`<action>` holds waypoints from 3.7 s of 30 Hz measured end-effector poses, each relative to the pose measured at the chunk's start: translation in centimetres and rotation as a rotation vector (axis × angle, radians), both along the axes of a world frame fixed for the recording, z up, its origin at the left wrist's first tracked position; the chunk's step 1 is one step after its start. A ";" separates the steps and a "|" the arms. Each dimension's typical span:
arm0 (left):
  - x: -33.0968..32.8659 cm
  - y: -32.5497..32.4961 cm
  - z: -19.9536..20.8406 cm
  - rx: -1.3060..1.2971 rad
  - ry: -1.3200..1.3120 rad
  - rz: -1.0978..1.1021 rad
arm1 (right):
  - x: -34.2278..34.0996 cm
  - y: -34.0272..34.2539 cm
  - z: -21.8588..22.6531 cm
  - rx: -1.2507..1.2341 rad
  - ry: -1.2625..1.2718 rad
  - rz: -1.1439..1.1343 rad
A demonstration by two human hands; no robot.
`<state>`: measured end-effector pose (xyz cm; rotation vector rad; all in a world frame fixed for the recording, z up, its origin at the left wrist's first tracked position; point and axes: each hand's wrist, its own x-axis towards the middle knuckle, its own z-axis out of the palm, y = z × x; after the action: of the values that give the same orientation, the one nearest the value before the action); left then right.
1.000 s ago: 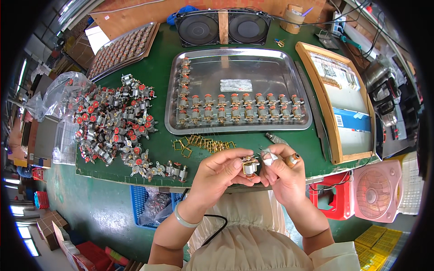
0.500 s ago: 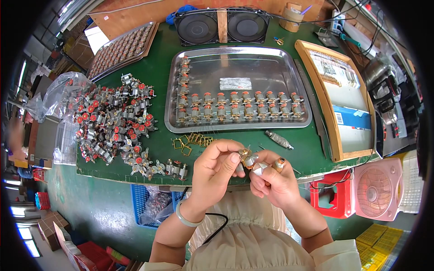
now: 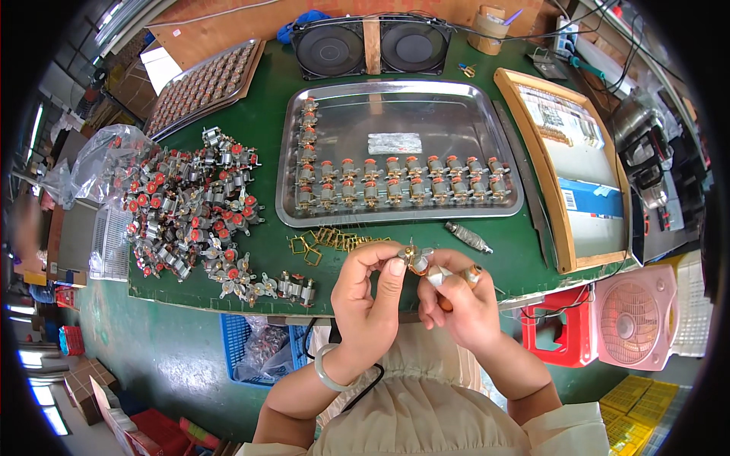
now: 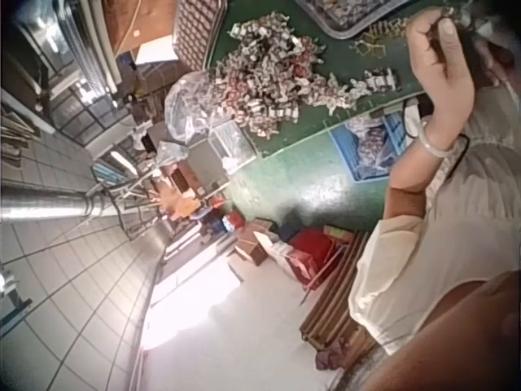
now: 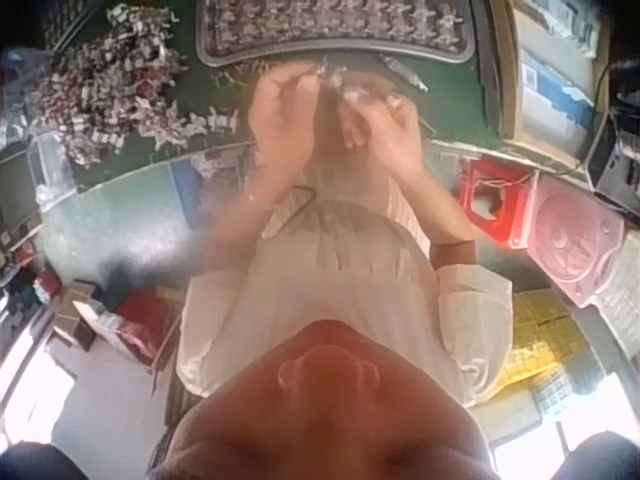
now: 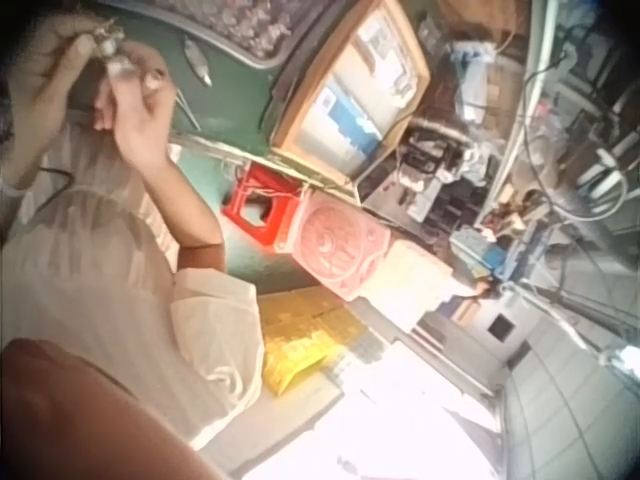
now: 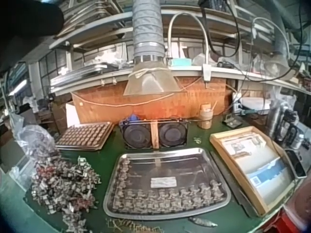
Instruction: Assembling small electrical or metal components using a screwdriver and tweezers at a workbench.
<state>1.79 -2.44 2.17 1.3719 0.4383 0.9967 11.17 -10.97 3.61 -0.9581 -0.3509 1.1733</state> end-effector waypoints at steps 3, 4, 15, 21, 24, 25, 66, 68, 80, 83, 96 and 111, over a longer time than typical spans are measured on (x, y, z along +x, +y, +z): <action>0.2 -0.1 -0.1 -0.040 -0.020 0.006 | -0.5 0.0 -0.8 0.090 -0.589 -0.190; 0.2 -0.1 -0.1 -0.062 -0.037 -0.005 | -0.5 0.0 -1.4 0.089 -0.589 -0.192; -0.1 0.5 0.5 -0.160 -0.092 -0.139 | 1.0 -0.7 0.5 -0.048 -0.416 -0.028; -0.2 1.8 1.0 -0.343 -0.082 -0.231 | 3.8 -3.1 0.4 -0.495 -1.700 -0.010; 0.0 2.2 0.8 -0.358 -0.104 -0.312 | 4.2 -3.1 0.1 -0.545 -1.796 0.085; 0.0 2.2 0.8 -0.489 -0.141 -0.343 | 4.4 -2.8 0.0 -0.381 -1.710 0.008; 0.9 1.1 -1.2 0.110 -0.155 -0.352 | 4.3 -1.6 2.6 0.076 -1.500 0.002; 1.2 1.0 -1.5 0.119 -0.180 -0.367 | 4.8 -1.4 2.8 0.109 -1.601 0.027; 0.0 1.1 -0.9 0.093 0.049 -0.138 | 14.7 3.5 3.8 -0.113 -2.022 -0.098; -1.4 1.6 -0.7 0.145 0.098 -0.115 | 13.5 7.1 3.3 -0.051 -1.995 -0.055; -10.0 5.6 1.1 0.636 0.356 0.216 | 8.1 19.0 -0.5 0.062 -2.028 0.194; -11.9 7.5 -0.1 0.904 0.662 0.224 | 4.6 16.9 1.9 0.087 -1.952 0.205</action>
<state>-10.14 5.06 2.06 2.5406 0.6779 0.9337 15.76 5.95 5.49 -1.7494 -2.0140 -0.0205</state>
